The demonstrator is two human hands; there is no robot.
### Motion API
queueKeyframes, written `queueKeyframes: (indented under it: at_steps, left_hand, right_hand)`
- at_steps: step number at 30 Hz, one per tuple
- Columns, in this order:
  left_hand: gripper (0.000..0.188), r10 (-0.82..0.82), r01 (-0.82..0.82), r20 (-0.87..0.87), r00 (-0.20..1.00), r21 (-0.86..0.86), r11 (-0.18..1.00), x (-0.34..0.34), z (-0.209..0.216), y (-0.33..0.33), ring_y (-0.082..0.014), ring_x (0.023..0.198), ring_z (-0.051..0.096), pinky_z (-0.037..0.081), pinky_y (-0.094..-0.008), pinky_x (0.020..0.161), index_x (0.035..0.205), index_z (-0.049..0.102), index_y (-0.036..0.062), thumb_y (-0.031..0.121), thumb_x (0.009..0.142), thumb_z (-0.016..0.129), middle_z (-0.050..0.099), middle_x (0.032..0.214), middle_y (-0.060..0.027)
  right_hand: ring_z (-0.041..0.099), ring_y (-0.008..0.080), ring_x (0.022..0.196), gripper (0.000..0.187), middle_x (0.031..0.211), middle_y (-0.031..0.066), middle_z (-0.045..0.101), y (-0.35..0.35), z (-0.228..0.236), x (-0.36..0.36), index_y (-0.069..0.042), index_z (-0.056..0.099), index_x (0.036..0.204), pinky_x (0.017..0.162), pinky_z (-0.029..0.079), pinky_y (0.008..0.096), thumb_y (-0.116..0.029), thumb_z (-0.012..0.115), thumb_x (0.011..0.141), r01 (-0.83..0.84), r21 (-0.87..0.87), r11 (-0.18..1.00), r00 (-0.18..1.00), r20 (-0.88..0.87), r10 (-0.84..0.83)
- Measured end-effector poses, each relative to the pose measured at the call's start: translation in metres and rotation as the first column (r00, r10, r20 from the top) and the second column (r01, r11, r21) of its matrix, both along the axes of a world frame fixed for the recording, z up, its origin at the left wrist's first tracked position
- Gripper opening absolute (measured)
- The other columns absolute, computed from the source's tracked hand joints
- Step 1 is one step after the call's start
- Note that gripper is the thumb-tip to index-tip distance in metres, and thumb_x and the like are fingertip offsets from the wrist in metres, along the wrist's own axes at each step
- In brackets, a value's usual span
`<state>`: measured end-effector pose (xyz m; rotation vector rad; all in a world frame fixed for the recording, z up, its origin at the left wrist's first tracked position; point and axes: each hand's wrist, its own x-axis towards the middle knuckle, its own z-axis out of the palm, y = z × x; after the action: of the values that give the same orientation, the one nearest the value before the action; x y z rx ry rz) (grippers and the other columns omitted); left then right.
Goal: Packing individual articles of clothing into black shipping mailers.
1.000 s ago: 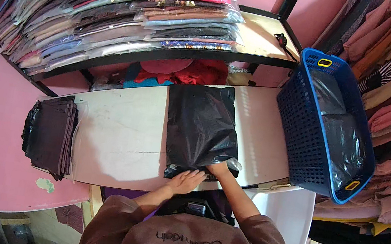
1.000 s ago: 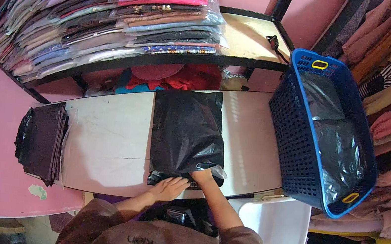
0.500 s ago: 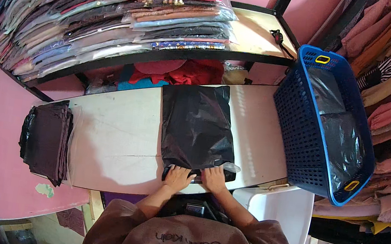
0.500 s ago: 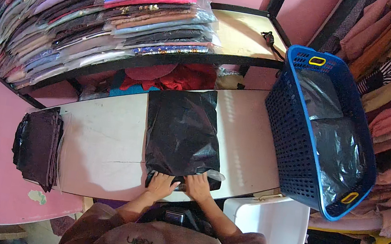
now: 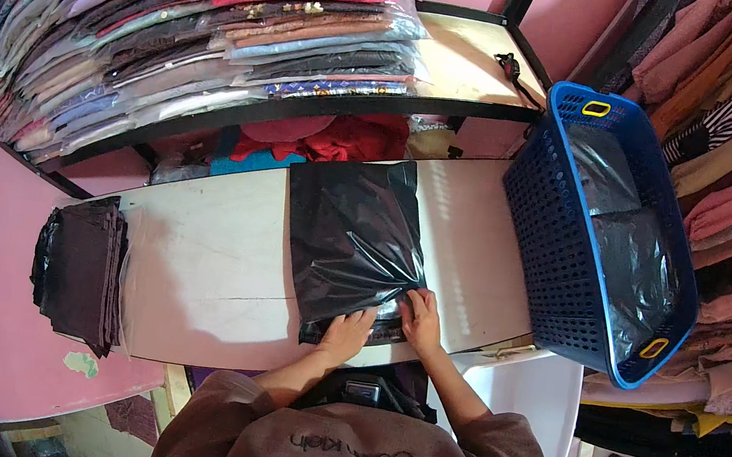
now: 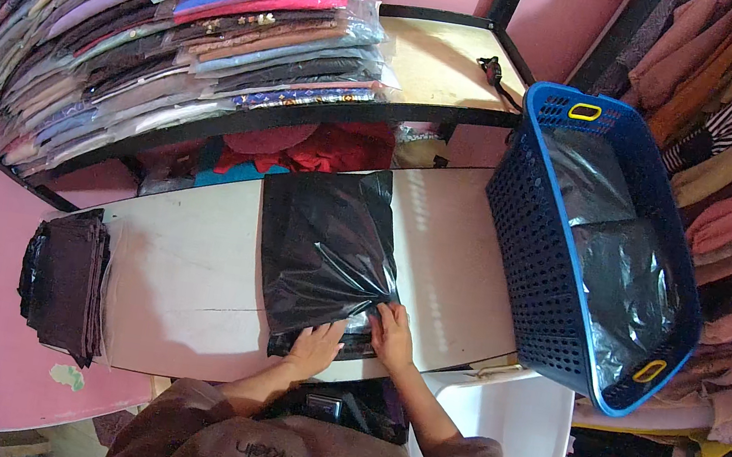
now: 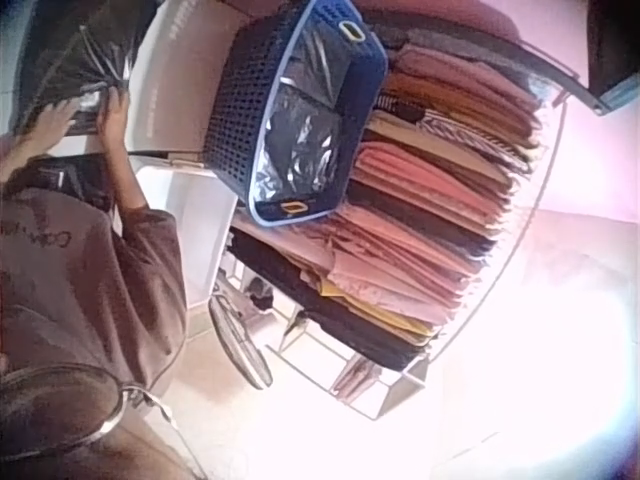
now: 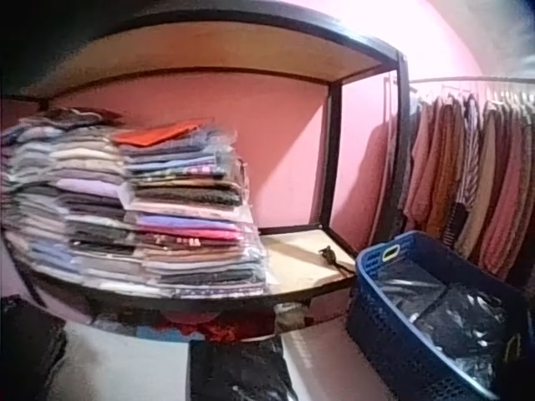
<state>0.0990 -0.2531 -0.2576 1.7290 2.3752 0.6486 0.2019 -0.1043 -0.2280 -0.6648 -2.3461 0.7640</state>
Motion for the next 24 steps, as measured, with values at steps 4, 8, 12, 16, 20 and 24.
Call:
queueKeyframes:
  at_steps: [4,8,12,16,20,24]
  left_hand:
    - [0.056,-0.096,0.077,-0.104,0.99,-0.179,0.981,0.004,0.028,0.019,-0.0259,0.078,0.058,0.048,-0.0357,0.069,0.13,0.037,0.0206,0.034,0.079,0.057,0.051,0.105,-0.0048]
    - [0.058,-0.024,0.079,0.126,0.992,-0.456,0.886,0.003,0.061,0.037,-0.0279,0.085,0.058,0.049,-0.0383,0.074,0.13,0.039,0.0196,0.036,0.078,0.059,0.055,0.1,-0.0083]
    - [0.053,-0.061,0.057,-0.025,0.998,-0.136,0.989,0.004,0.028,0.032,-0.0284,0.088,0.059,0.049,-0.0382,0.075,0.124,0.047,0.0167,0.038,0.078,0.059,0.058,0.098,-0.0105]
    - [0.047,0.003,0.029,0.101,0.995,-0.312,0.949,0.004,0.037,0.035,-0.0304,0.099,0.055,0.042,-0.0414,0.085,0.119,0.052,0.0139,0.04,0.08,0.055,0.055,0.112,-0.0135]
    - [0.04,0.122,-0.053,0.163,0.979,-0.376,0.925,0.007,0.032,0.04,-0.0325,0.099,0.054,0.041,-0.0434,0.086,0.111,0.058,0.0107,0.037,0.081,0.055,0.057,0.109,-0.0137]
    - [0.038,0.163,-0.066,0.252,0.954,-0.356,0.932,0.005,0.015,0.037,-0.0344,0.1,0.054,0.041,-0.0442,0.086,0.109,0.059,0.0099,0.036,0.082,0.053,0.059,0.107,-0.0134]
  right_hand:
    - [0.052,0.033,0.083,0.038,0.092,0.0139,0.049,0.01,0.003,-0.02,-0.004,0.047,0.097,0.068,0.044,0.0403,-0.001,0.062,0.062,0.176,-0.046,0.983,0.974,0.152,-0.167]
    - [0.052,0.0315,0.083,0.042,0.087,0.0093,0.049,0.031,0.001,-0.014,-0.01,0.048,0.093,0.065,0.044,0.0413,0.003,0.058,0.054,0.234,0.099,0.967,0.927,0.278,-0.252]
    - [0.054,0.032,0.08,0.039,0.086,0.0098,0.052,0.044,0.015,0.01,-0.009,0.053,0.093,0.067,0.045,0.0407,0.003,0.057,0.056,0.205,0.088,0.975,0.941,0.255,-0.221]
    - [0.056,0.0329,0.077,0.033,0.083,0.0109,0.054,0.035,0.029,0.023,-0.007,0.057,0.09,0.066,0.046,0.0406,0.003,0.056,0.058,0.192,-0.03,0.981,0.972,0.142,-0.186]
    - [0.058,0.0325,0.071,0.027,0.085,0.0135,0.057,0.021,0.017,0.042,-0.004,0.057,0.089,0.06,0.047,0.0376,0.004,0.056,0.064,0.239,0.005,0.971,0.959,0.157,-0.237]
    - [0.055,0.0354,0.078,0.026,0.085,0.0155,0.054,0.002,0.019,0.056,-0.004,0.055,0.095,0.067,0.046,0.0412,-0.001,0.058,0.069,-0.151,0.109,0.982,0.98,0.145,0.135]
